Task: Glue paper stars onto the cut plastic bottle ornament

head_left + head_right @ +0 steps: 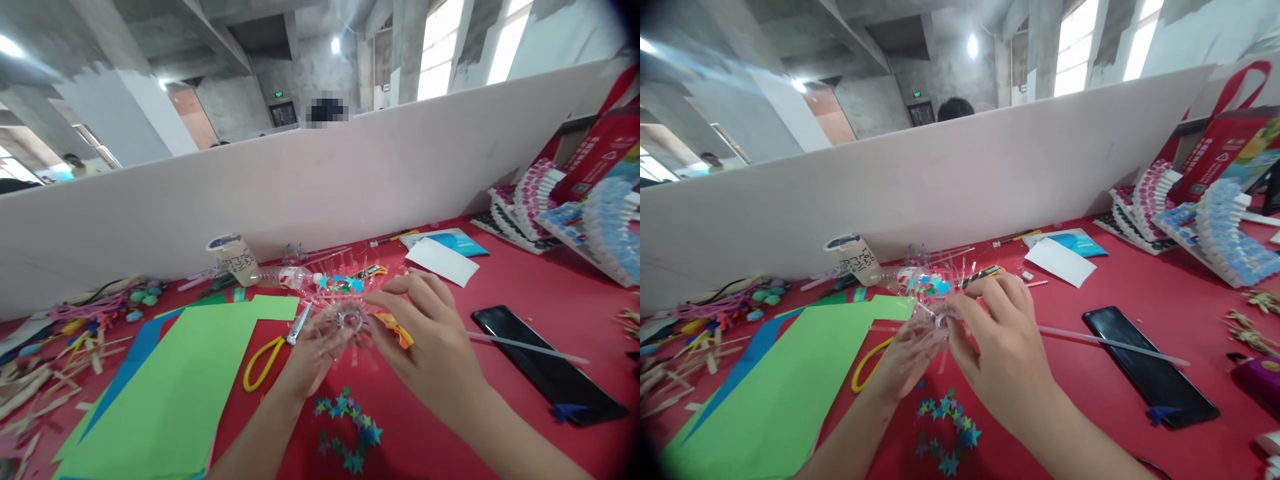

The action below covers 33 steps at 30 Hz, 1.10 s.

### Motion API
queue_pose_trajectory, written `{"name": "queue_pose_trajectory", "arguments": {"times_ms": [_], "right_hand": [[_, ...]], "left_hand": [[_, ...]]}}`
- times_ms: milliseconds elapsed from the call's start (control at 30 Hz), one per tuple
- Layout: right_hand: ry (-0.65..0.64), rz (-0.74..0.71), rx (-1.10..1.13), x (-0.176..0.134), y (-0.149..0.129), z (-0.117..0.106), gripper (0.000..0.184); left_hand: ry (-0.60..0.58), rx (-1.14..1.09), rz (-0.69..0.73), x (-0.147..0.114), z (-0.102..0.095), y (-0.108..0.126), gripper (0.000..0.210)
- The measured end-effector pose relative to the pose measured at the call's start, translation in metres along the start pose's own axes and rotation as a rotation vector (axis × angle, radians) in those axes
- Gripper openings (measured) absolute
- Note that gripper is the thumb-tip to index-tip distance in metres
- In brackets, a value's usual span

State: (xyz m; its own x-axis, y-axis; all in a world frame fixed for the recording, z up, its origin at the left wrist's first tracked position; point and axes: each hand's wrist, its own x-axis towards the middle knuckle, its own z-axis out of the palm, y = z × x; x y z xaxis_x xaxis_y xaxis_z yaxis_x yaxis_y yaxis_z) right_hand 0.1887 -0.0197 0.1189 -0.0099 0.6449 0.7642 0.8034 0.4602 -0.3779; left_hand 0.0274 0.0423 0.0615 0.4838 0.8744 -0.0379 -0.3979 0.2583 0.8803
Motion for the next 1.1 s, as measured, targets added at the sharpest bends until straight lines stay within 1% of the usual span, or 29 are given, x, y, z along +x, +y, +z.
{"name": "queue_pose_trajectory", "arguments": {"times_ms": [100, 233, 333, 400, 567, 633, 767, 867, 1033, 1100], "right_hand": [[0.002, -0.04, -0.014, -0.002, -0.001, 0.002, 0.02], [-0.011, -0.076, 0.014, -0.004, -0.004, 0.004, 0.022], [-0.006, -0.058, 0.06, -0.004, -0.005, 0.003, 0.018], [0.012, -0.042, 0.086, -0.004, -0.006, 0.002, 0.015], [0.031, -0.011, 0.097, -0.003, -0.003, 0.001, 0.009], [0.021, 0.005, 0.095, -0.003, -0.002, 0.002, 0.007], [-0.002, 0.023, 0.111, -0.002, -0.001, 0.004, 0.009], [-0.042, 0.057, 0.134, -0.001, -0.001, 0.004, 0.011], [-0.095, 0.099, 0.172, -0.001, -0.001, 0.003, 0.01], [-0.113, 0.124, 0.185, -0.001, -0.001, 0.003, 0.006]], "left_hand": [[0.02, 0.009, 0.028, 0.0, 0.001, 0.001, 0.015], [-0.027, -0.031, 0.02, 0.0, 0.003, 0.003, 0.016], [-0.047, -0.079, 0.045, -0.001, 0.005, 0.004, 0.012], [-0.055, -0.07, 0.059, -0.001, 0.005, 0.004, 0.011], [-0.078, 0.005, 0.034, -0.001, 0.006, 0.005, 0.028], [-0.078, -0.002, 0.038, -0.001, 0.006, 0.005, 0.029], [-0.049, -0.013, 0.014, -0.001, 0.01, 0.004, 0.03], [-0.026, -0.019, -0.006, -0.002, 0.012, 0.003, 0.033], [0.033, -0.007, -0.009, -0.002, 0.01, 0.0, 0.019], [0.041, -0.004, -0.015, -0.002, 0.007, -0.002, 0.02]]}}
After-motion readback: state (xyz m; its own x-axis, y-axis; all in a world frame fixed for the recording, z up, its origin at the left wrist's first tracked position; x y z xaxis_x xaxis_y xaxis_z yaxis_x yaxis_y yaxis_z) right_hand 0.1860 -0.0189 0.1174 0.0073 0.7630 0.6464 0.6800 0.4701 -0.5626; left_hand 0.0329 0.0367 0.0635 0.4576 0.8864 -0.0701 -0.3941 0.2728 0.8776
